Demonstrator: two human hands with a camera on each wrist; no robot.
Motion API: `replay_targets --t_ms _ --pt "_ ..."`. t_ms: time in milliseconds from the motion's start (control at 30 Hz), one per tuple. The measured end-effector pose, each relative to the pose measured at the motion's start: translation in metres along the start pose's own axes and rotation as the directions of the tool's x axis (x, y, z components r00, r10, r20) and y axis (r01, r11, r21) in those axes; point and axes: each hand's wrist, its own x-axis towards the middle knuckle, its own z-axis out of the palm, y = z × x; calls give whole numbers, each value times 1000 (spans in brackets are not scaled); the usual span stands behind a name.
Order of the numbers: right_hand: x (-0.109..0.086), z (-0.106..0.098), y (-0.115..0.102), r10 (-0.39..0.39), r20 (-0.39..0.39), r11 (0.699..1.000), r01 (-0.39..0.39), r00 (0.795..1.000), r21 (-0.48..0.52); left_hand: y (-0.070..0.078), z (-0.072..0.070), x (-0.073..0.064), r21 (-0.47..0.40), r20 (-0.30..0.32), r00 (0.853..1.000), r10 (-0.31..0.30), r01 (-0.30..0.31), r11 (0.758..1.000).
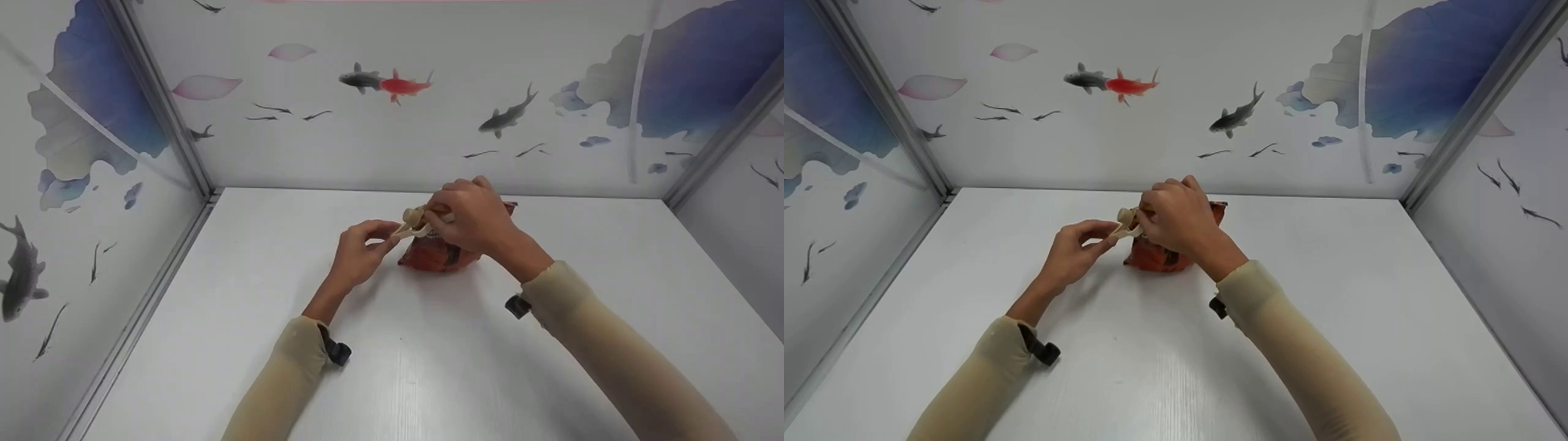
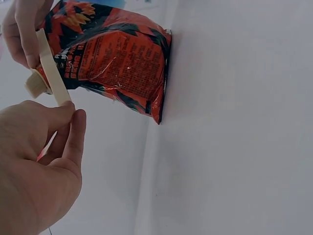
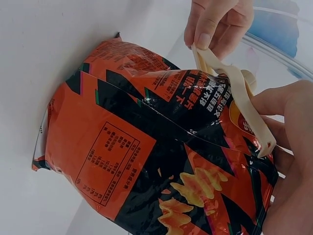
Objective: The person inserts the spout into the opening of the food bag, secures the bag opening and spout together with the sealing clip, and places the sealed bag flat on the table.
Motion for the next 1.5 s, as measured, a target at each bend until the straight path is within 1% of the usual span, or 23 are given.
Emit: replay_targets --t_ms 100,333,567,700,800,900,1000,1267,1500 --pt "0 0 0 1 6 1000 -1 1000 -4 -2 1 -1 -15 0 1000 -18 18 1000" --pt "0 2 1 -7 -8 1000 7 1000 0 -5 2 -3 -49 0 999 -46 46 998" --pt "-2 0 2 0 20 1000 0 1000 -1 -9 6 -3 -99 7 998 -70 70 993" --pt "-4 -1 2 -23 14 1000 23 1000 -8 -10 7 -3 -111 0 998 -57 56 992" --pt "-4 -2 3 -34 0 999 34 999 10 -9 8 -3 -129 -7 999 -36 35 991" --pt "-5 -4 3 -35 -14 999 36 999 37 -9 8 -2 -152 -7 1000 -20 19 988" --pt "-5 -6 4 -30 -17 999 31 999 40 -9 9 -1 -159 -7 1000 -7 6 987" --pt "-7 -9 10 -6 36 1000 6 999 10 -10 9 -1 -159 -33 999 18 -24 987" --pt "-9 -11 13 10 68 998 -14 998 54 -8 9 0 -152 -41 999 14 -20 988"
